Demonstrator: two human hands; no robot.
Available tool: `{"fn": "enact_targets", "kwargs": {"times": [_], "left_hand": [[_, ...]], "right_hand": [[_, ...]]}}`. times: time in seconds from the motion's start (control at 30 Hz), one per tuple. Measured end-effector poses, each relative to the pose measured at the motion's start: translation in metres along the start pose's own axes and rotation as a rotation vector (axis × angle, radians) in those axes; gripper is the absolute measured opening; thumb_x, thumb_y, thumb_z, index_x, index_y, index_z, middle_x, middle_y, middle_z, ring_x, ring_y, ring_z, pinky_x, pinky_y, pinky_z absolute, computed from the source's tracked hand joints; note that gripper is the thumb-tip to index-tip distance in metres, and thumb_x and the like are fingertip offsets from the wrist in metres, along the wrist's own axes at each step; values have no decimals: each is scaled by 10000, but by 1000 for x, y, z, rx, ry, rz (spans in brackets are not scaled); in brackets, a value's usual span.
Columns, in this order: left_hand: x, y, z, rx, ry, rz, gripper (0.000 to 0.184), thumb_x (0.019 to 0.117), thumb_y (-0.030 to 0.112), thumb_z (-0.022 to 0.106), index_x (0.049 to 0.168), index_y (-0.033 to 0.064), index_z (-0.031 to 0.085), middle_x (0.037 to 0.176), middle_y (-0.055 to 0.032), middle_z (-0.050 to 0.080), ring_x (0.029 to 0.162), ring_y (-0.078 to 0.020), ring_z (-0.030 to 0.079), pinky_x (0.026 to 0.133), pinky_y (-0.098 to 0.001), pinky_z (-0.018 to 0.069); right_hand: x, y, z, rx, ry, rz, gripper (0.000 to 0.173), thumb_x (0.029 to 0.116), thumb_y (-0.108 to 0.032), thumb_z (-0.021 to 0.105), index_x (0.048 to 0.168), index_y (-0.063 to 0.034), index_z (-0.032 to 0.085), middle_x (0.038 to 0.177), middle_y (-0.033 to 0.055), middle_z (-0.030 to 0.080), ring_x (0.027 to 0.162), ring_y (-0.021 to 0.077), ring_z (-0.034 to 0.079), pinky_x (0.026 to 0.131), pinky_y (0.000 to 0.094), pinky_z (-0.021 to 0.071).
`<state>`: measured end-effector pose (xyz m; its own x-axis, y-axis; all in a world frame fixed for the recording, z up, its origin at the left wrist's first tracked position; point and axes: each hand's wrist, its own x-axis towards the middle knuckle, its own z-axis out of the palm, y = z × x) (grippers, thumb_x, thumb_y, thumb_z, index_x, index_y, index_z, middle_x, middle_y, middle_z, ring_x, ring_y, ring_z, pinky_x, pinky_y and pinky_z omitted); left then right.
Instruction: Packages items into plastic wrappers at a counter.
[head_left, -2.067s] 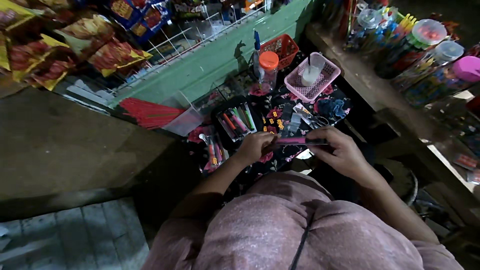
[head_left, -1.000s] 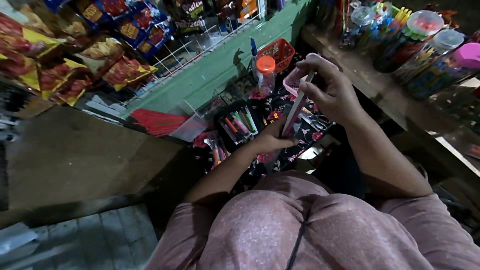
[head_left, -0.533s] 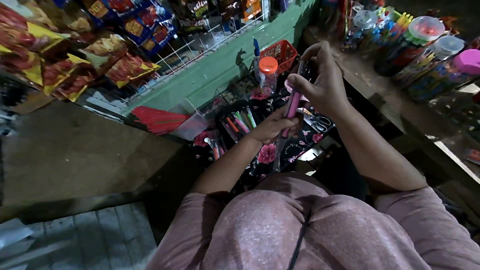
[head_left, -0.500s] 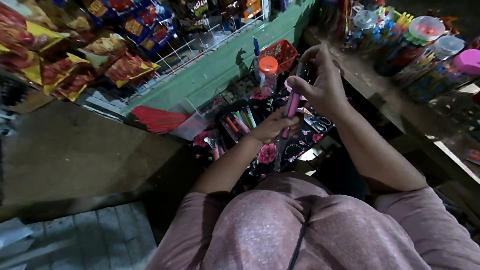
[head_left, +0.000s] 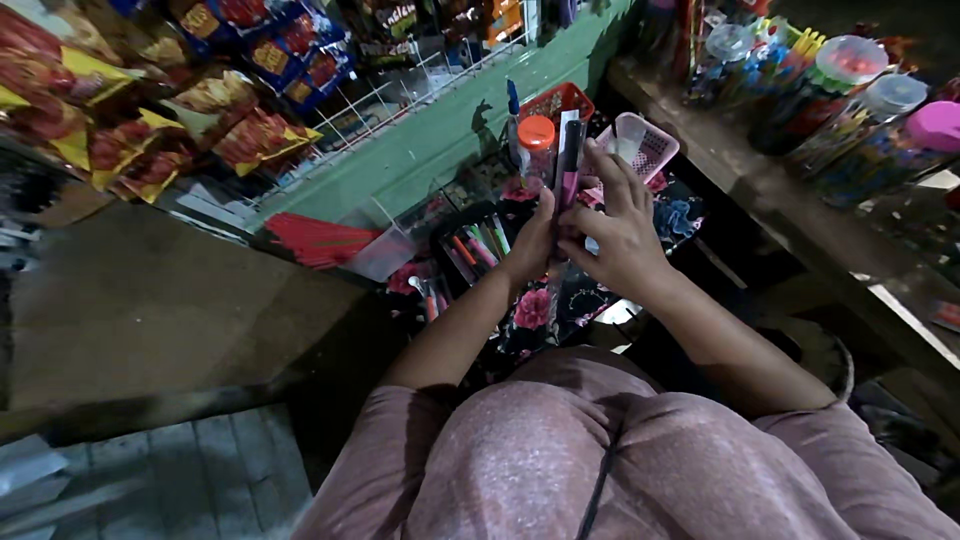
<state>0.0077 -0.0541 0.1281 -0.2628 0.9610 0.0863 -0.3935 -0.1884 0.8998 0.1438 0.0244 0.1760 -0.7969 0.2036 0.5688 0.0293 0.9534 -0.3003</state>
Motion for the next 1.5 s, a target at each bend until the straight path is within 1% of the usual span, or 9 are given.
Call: {"fn": "enact_targets", "kwargs": {"times": [0.13,0.23,0.4,0.57,0.73,0.83,1.03,1.2,1.5], "left_hand": [[-2,-2,0,76,-8,74,600,1018,670,250,1156,160,533,901,135,676,843,31,650,747,-189,554],[-5,2,-2,243,-63,176,861,966,757,292,1372,12,436,1086,130,641,997,72,605,885,-168,514],[-12,17,-4,489,-124,212,905,1038,656,193,1431,-141,361,1226,0,605,1087,75,560,970,-165,472],[-7,14,-24,516,-230,307,990,1001,723,210,1450,-145,371,1333,-60,604,1208,26,553,1065,-213,451],[-5,15,-32,470,-288,320,871,990,655,461,1423,-95,375,1195,50,633,1077,43,603,958,-205,523],[-9,15,-34,479,-304,229,755,961,384,652,1441,-104,333,1174,9,638,1031,-1,625,914,-212,536],[-14,1,-35,586,-208,133,536,928,125,666,1376,-81,456,1197,-78,658,1053,-56,640,921,-252,544],[-13,-12,-35,486,-260,148,319,1051,153,491,1262,-73,568,1002,-28,705,924,-41,662,868,-261,553],[-27,-8,-38,238,-415,14,550,1064,399,472,1407,-30,463,1063,-3,743,943,-94,718,875,-301,591]], "right_hand": [[5,1,-1,-1,-11,-40,100,922,-189,699,876,-121,755,1610,197,382,1509,479,253,1131,679,271],[8,0,-6,-1,26,-76,129,939,-196,686,854,-118,744,1613,219,366,1508,519,218,1127,744,208],[21,0,-20,-32,92,-126,170,963,-224,671,873,-118,768,1595,266,368,1504,526,220,1158,715,158],[34,1,-28,-68,43,-182,146,974,-211,657,913,-131,762,1539,204,483,1487,442,335,1139,679,239],[46,4,-33,34,-69,-154,135,972,-153,648,933,-56,733,1386,235,591,1291,427,554,1056,635,397],[52,4,-33,21,-51,-145,124,979,-131,637,948,-35,710,1264,229,637,1183,413,597,972,583,450],[58,1,-33,-103,24,-134,163,982,-183,648,916,-49,713,1310,223,625,1253,428,560,1015,610,415],[58,2,-27,-41,-14,-101,177,964,-212,681,905,-47,700,1358,224,602,1297,422,537,1046,628,381],[36,20,-29,176,140,-115,226,984,-241,673,907,-30,700,1341,243,596,1292,358,533,1064,547,390]]}}
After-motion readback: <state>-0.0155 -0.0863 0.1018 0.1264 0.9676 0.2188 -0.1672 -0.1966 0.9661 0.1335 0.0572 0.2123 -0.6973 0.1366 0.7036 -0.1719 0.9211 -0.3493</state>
